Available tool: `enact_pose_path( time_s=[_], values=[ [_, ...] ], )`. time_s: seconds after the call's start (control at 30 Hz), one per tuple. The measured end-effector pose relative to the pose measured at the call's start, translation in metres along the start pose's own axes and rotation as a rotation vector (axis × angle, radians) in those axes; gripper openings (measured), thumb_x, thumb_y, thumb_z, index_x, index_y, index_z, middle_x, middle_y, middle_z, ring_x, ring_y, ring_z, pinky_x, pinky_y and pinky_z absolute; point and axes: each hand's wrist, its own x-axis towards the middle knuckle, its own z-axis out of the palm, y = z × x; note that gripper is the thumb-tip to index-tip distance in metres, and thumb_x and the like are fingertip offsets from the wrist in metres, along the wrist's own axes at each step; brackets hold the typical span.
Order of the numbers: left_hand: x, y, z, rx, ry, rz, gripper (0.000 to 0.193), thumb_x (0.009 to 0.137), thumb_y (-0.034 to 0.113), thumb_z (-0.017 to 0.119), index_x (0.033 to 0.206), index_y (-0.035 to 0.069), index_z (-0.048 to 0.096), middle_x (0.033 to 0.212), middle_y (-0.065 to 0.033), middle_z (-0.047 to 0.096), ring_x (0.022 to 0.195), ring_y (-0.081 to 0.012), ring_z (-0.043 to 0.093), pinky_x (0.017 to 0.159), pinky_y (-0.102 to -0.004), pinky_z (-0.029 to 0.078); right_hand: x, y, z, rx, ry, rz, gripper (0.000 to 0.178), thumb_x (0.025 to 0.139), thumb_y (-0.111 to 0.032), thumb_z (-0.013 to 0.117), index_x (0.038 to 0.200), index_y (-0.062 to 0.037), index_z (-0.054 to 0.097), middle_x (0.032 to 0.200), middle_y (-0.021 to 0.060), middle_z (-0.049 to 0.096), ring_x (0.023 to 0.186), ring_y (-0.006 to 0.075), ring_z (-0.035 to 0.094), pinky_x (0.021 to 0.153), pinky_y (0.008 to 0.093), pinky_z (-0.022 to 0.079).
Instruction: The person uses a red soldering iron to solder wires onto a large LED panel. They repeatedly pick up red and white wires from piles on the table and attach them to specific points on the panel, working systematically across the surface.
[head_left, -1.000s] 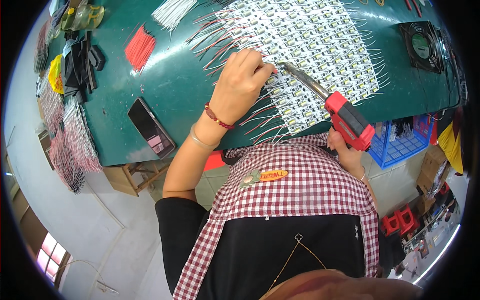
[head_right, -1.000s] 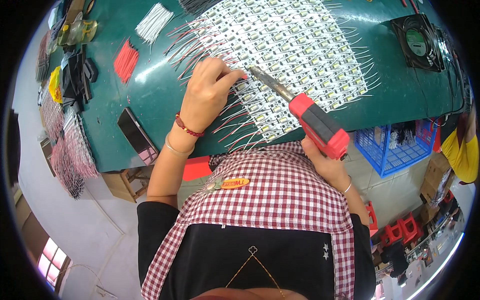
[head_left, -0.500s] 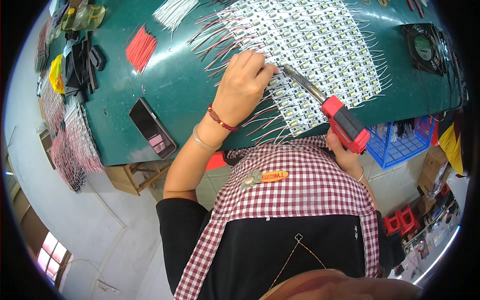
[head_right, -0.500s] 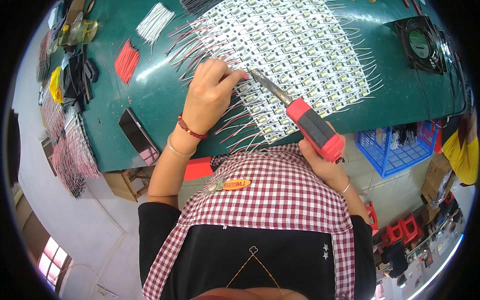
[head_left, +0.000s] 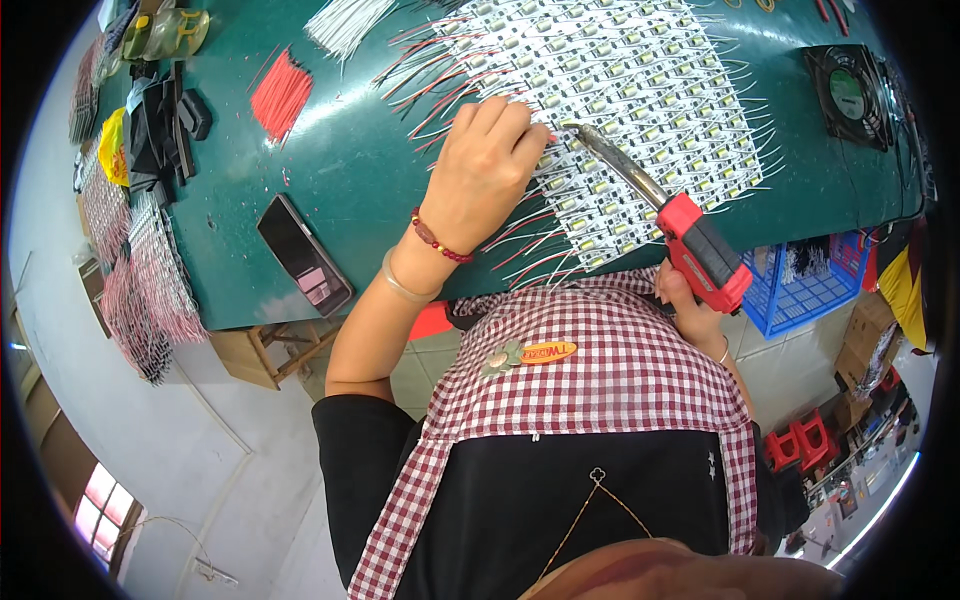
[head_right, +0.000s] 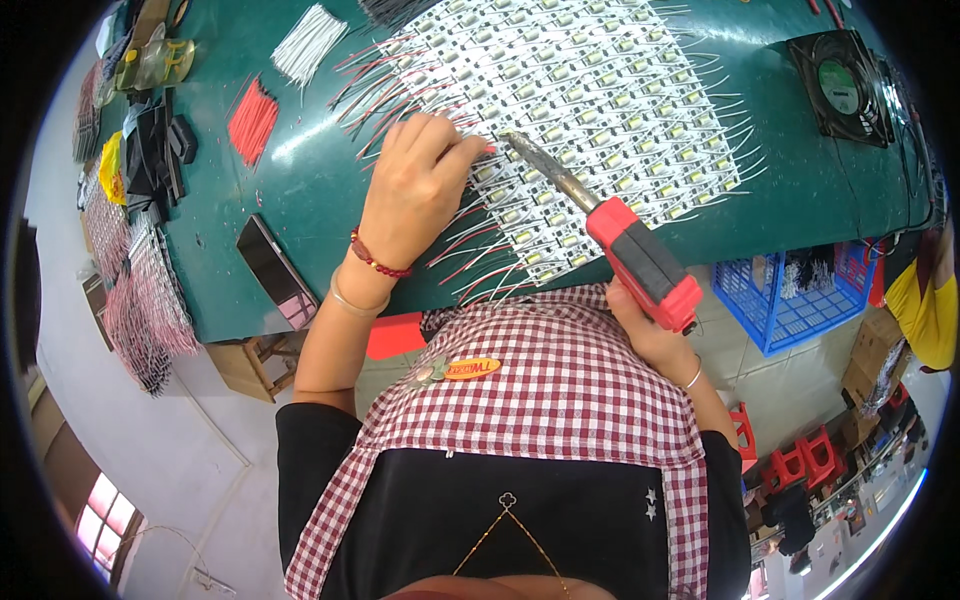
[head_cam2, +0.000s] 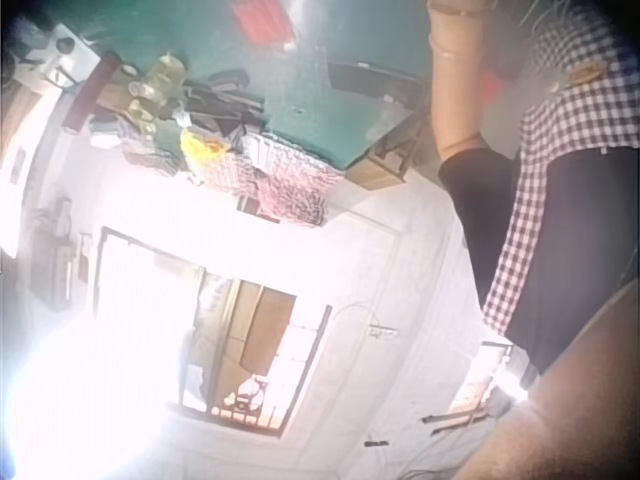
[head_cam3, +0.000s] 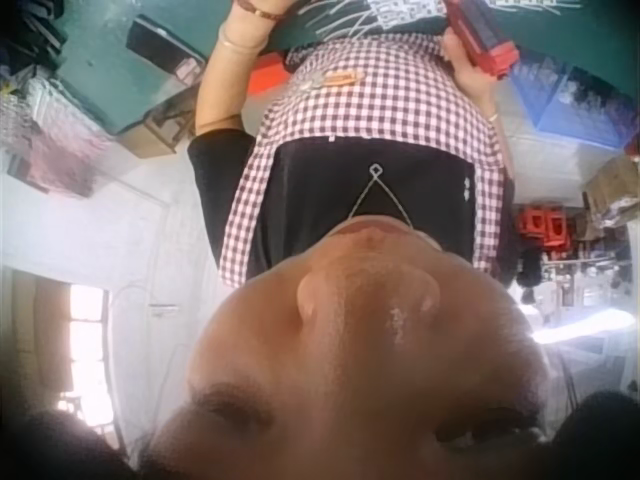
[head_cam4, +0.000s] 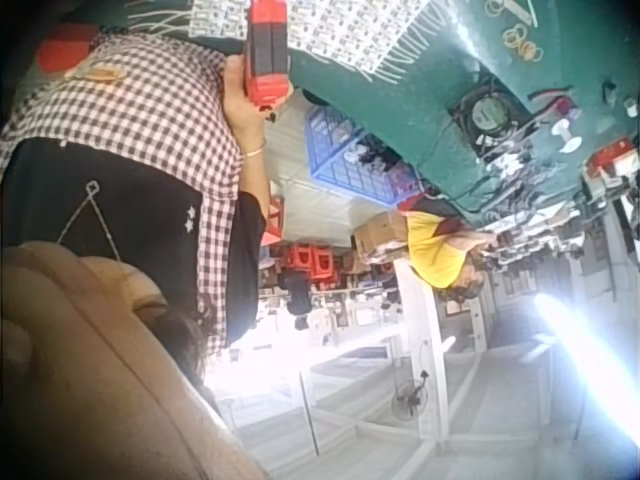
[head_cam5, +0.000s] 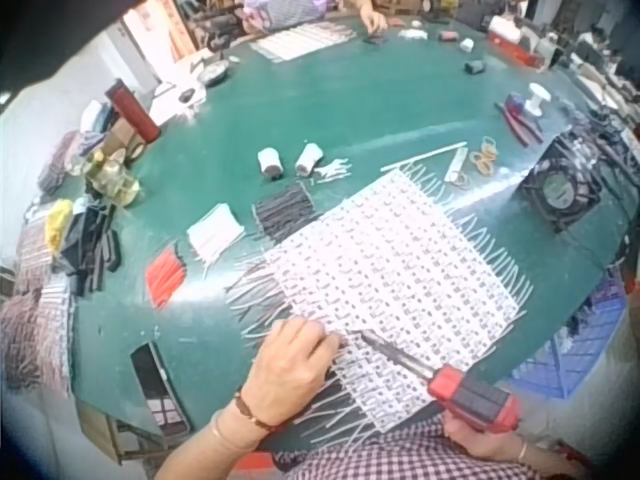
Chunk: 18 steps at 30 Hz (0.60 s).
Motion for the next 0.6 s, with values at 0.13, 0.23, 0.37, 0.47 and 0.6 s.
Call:
enact_pose_path(
  time_s=[0.13,0.23,0.37,0.47,0.6],
  values=[
    [-0.007,0.011,-0.005,-0.040,0.085,-0.060,0.025,0.070,-0.005,0.065,0.093,0.006,0.069,0.075,-0.0043,0.049,0.071,-0.0212,0.051,0.063,-0.0329,0.041,-0.010,0.003,-0.013,0.091,-0.046,0.116,0.024,0.093,-0.014,0.062,0.111,0.0018,0.058,0.086,0.0056,0.060,0.077,0.0135,0.056,0.069,0.0293,0.047],
    [-0.013,0.019,0.001,-0.117,0.088,-0.086,0.027,0.070,-0.006,0.065,0.093,0.006,0.070,0.075,-0.0043,0.050,0.070,-0.0214,0.051,0.062,-0.0326,0.042,-0.017,0.008,-0.019,0.130,-0.061,0.155,0.019,0.092,-0.009,0.063,0.108,0.0003,0.063,0.094,0.0054,0.064,0.084,0.0139,0.060,0.075,0.0302,0.049],
    [-0.017,0.022,0.007,-0.123,0.035,-0.110,0.025,0.071,-0.005,0.064,0.092,0.006,0.070,0.074,-0.0046,0.049,0.069,-0.0217,0.051,0.063,-0.0331,0.042,-0.022,0.014,-0.021,0.110,-0.059,0.135,0.018,0.092,-0.009,0.063,0.108,-0.0001,0.063,0.093,0.0045,0.065,0.084,0.0135,0.060,0.073,0.0299,0.049],
    [-0.016,0.022,0.008,-0.125,0.038,-0.110,0.024,0.071,-0.005,0.064,0.092,0.005,0.071,0.073,-0.0050,0.048,0.069,-0.0219,0.051,0.063,-0.0336,0.042,-0.023,0.013,-0.018,0.070,-0.030,0.122,0.016,0.091,-0.009,0.065,0.104,-0.0004,0.064,0.090,0.0049,0.065,0.081,0.0139,0.061,0.070,0.0299,0.049],
    [-0.014,0.024,0.006,-0.125,0.016,-0.117,0.023,0.071,-0.005,0.064,0.091,0.004,0.070,0.073,-0.0055,0.048,0.069,-0.0223,0.051,0.065,-0.0341,0.042,-0.018,0.013,-0.018,-0.024,-0.037,0.124,0.013,0.086,-0.009,0.068,0.096,-0.0014,0.065,0.085,0.0066,0.063,0.076,0.0160,0.061,0.065,0.0301,0.048]
  ],
)
